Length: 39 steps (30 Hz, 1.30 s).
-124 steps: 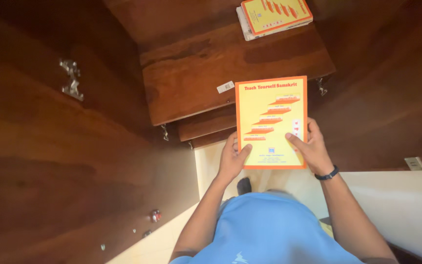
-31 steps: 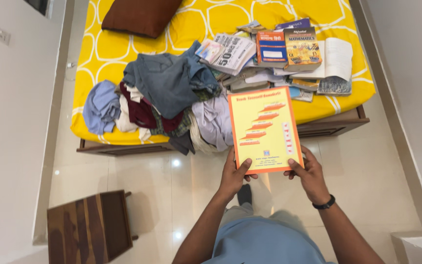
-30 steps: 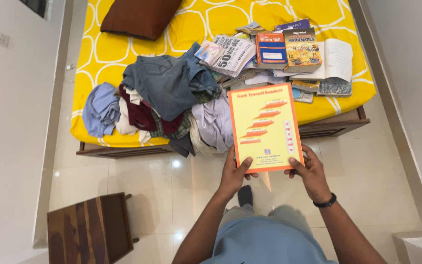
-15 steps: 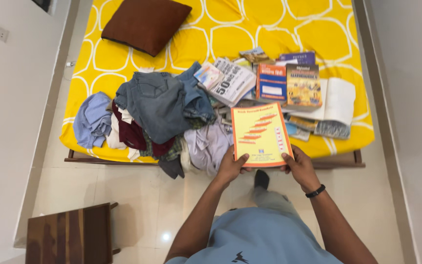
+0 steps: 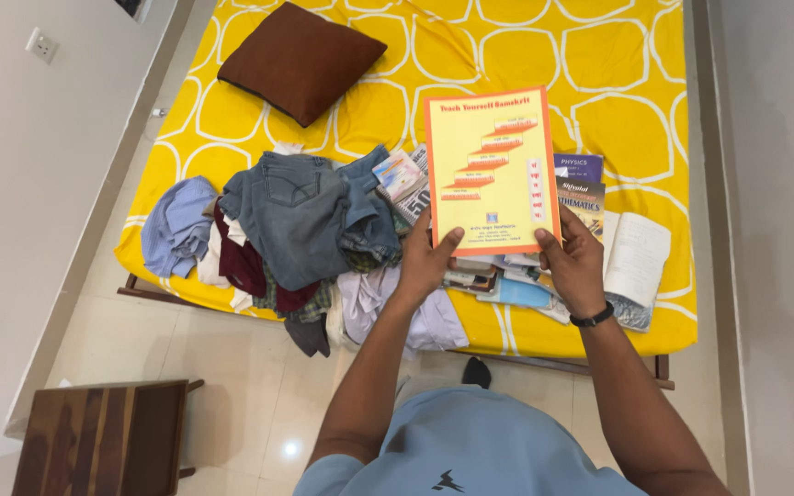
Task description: The person repeatedly takes books from a wooden wardrobe and places them on a bed. The person handles each book individually, walking back and forth between the wardrobe and the bed throughout the episode.
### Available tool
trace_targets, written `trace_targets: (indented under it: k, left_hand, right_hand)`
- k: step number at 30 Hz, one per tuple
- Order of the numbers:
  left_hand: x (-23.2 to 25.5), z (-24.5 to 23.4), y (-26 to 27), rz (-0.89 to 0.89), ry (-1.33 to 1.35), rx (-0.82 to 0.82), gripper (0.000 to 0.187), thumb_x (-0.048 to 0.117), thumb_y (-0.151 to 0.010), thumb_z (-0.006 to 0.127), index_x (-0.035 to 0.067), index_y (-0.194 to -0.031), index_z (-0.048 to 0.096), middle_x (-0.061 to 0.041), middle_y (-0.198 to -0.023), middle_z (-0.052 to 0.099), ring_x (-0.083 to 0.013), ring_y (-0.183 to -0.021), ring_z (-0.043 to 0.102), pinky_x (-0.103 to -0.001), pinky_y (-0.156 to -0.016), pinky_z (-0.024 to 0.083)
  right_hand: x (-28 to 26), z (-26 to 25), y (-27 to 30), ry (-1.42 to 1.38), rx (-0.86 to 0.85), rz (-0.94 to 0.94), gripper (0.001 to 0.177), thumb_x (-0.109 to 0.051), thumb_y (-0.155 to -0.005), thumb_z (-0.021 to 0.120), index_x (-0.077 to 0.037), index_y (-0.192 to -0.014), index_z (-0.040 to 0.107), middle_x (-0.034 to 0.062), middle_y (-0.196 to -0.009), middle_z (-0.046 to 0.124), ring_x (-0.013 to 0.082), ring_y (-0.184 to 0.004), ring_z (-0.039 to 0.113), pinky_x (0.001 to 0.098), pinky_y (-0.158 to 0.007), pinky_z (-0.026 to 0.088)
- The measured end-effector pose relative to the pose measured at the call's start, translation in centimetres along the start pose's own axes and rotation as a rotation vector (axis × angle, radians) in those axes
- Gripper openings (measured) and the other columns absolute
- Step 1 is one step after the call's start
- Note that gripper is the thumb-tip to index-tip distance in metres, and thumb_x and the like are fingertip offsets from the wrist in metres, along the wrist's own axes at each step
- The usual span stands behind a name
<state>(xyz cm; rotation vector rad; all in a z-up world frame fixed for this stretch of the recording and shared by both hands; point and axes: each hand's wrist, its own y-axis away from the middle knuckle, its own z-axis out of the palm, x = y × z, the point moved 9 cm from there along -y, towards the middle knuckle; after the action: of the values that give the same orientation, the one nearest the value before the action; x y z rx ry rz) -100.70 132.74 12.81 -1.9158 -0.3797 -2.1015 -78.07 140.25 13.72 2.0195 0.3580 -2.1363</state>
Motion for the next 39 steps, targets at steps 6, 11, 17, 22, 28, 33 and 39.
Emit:
trace_targets:
  k: [6,11,17,22,28,33,39]
  left_hand:
    - [-7.4,-2.9,-6.6,-0.084,-0.11,0.088,0.051,0.02,-0.097,0.07,0.0,-0.141,0.055,-0.008,-0.091,0.074,-0.0097,-0.067,0.061,-0.025,-0.061,0.052]
    - [-19.1,-8.3,-3.9,-0.085,-0.293,0.088,0.044,0.017,-0.094,0.077,-0.005,-0.129,0.062,-0.01,-0.11,0.073,-0.0115,-0.097,0.067,-0.027,-0.082,0.054]
    - [-25.2,-8.4,1.1,-0.329,-0.176,-0.161,0.041,0.02,-0.094,0.073,-0.001,-0.128,0.063,-0.01,-0.105,0.073,-0.0149,-0.086,0.069,-0.027,-0.077,0.056]
    - [-23.7,-5.1,4.0,-0.307,-0.066,-0.45,0.038,0.017,-0.096,0.07,-0.001,-0.128,0.061,-0.008,-0.103,0.069,-0.0137,-0.085,0.067,-0.028,-0.077,0.057]
    - [-18.2,-6.6,9.5,-0.431,-0.043,-0.637,0.034,0.017,-0.097,0.069,0.001,-0.127,0.062,-0.003,-0.103,0.07,-0.0111,-0.088,0.065,-0.026,-0.082,0.054]
    - [-15.7,-8.2,15.3,-0.437,-0.036,-0.792,0.033,0.017,-0.099,0.069,0.0,-0.127,0.063,-0.002,-0.101,0.069,-0.01,-0.087,0.063,-0.025,-0.081,0.053]
    - [-14.1,-6.7,22.7,-0.5,-0.104,-1.066,0.032,0.017,-0.099,0.069,0.0,-0.126,0.063,-0.002,-0.101,0.068,-0.0097,-0.088,0.063,-0.025,-0.082,0.053]
  right_hand:
    - [5.4,-1.4,-5.6,0.128,-0.001,0.063,0.066,-0.018,-0.098,0.068,0.0,-0.154,0.038,0.0112,-0.127,0.064,0.0093,-0.079,0.065,0.023,-0.062,0.051]
    - [13.5,-3.7,-2.9,0.346,-0.001,0.294,0.07,-0.027,-0.092,0.071,-0.002,-0.148,0.039,0.0142,-0.134,0.057,0.0166,-0.093,0.07,0.0271,-0.069,0.058]
    - [14.9,-1.9,3.3,0.207,-0.066,0.38,0.036,-0.025,-0.098,0.068,-0.003,-0.127,0.064,0.0095,-0.116,0.072,0.0147,-0.092,0.071,0.0275,-0.076,0.056]
    - [11.3,0.2,9.4,0.1,0.033,0.285,0.028,-0.019,-0.099,0.065,-0.004,-0.123,0.065,0.0058,-0.111,0.075,0.0134,-0.088,0.069,0.0288,-0.076,0.055]
    - [8.6,4.2,19.4,-0.021,0.248,0.299,0.024,-0.016,-0.1,0.064,-0.003,-0.119,0.066,0.0082,-0.111,0.075,0.0141,-0.088,0.069,0.0293,-0.079,0.055]
    - [7.1,8.2,27.2,-0.071,0.386,0.282,0.023,-0.015,-0.1,0.063,-0.002,-0.118,0.066,0.009,-0.11,0.075,0.0142,-0.088,0.069,0.0296,-0.079,0.055]
    - [6.3,10.4,38.0,-0.077,0.631,0.269,0.023,-0.016,-0.101,0.063,-0.001,-0.118,0.067,0.009,-0.109,0.075,0.0142,-0.088,0.068,0.0298,-0.079,0.055]
